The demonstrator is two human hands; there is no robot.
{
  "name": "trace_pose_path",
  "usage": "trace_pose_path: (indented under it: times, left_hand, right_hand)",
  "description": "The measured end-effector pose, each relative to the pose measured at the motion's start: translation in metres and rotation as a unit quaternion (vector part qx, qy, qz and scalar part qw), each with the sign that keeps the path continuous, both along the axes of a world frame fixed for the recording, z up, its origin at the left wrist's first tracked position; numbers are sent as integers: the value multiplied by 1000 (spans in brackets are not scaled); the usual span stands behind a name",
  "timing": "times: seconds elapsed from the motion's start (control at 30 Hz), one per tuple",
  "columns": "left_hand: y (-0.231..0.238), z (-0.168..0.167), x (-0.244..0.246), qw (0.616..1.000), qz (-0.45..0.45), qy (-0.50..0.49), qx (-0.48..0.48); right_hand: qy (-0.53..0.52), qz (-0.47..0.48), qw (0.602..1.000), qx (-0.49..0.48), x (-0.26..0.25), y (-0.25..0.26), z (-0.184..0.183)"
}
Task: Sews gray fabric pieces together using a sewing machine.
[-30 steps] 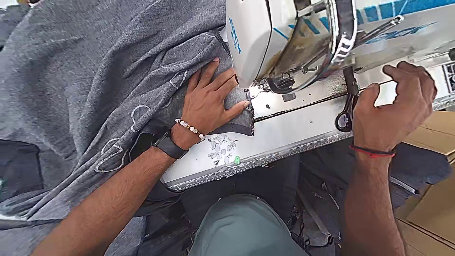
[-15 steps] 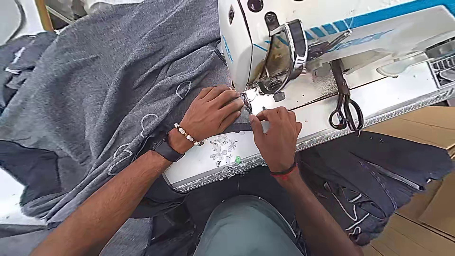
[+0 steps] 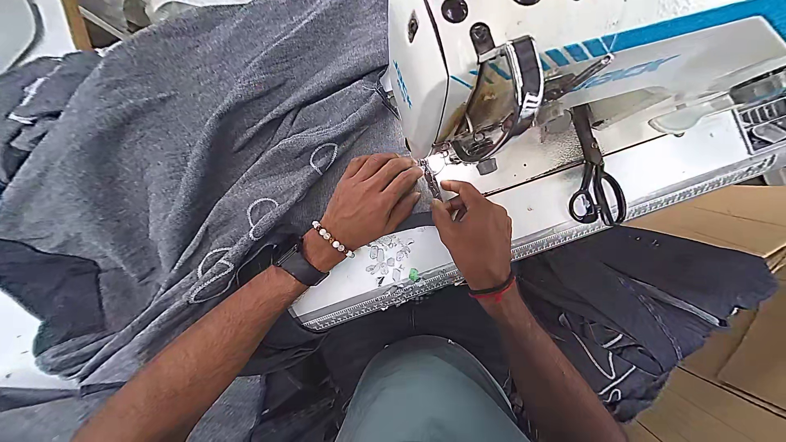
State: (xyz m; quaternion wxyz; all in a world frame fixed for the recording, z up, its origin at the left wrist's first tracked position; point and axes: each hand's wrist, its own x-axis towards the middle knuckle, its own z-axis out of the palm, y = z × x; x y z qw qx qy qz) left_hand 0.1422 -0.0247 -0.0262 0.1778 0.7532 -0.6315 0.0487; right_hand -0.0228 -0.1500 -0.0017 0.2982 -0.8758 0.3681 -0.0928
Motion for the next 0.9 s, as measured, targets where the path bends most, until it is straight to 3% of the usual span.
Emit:
trace_pose_path:
  times: [0.17, 0.57, 0.9]
  left_hand:
    - [0, -2, 1, 1000, 5, -3, 14]
    - [-1, -1, 1, 1000, 8, -6, 17]
    - [2, 2, 1, 997, 39, -25, 64]
  right_hand:
    - [-49, 15, 994, -97, 0, 11, -14]
    - [-35, 12, 994, -100, 2, 11, -14]
    - [-77, 65, 979, -180, -2, 13, -25]
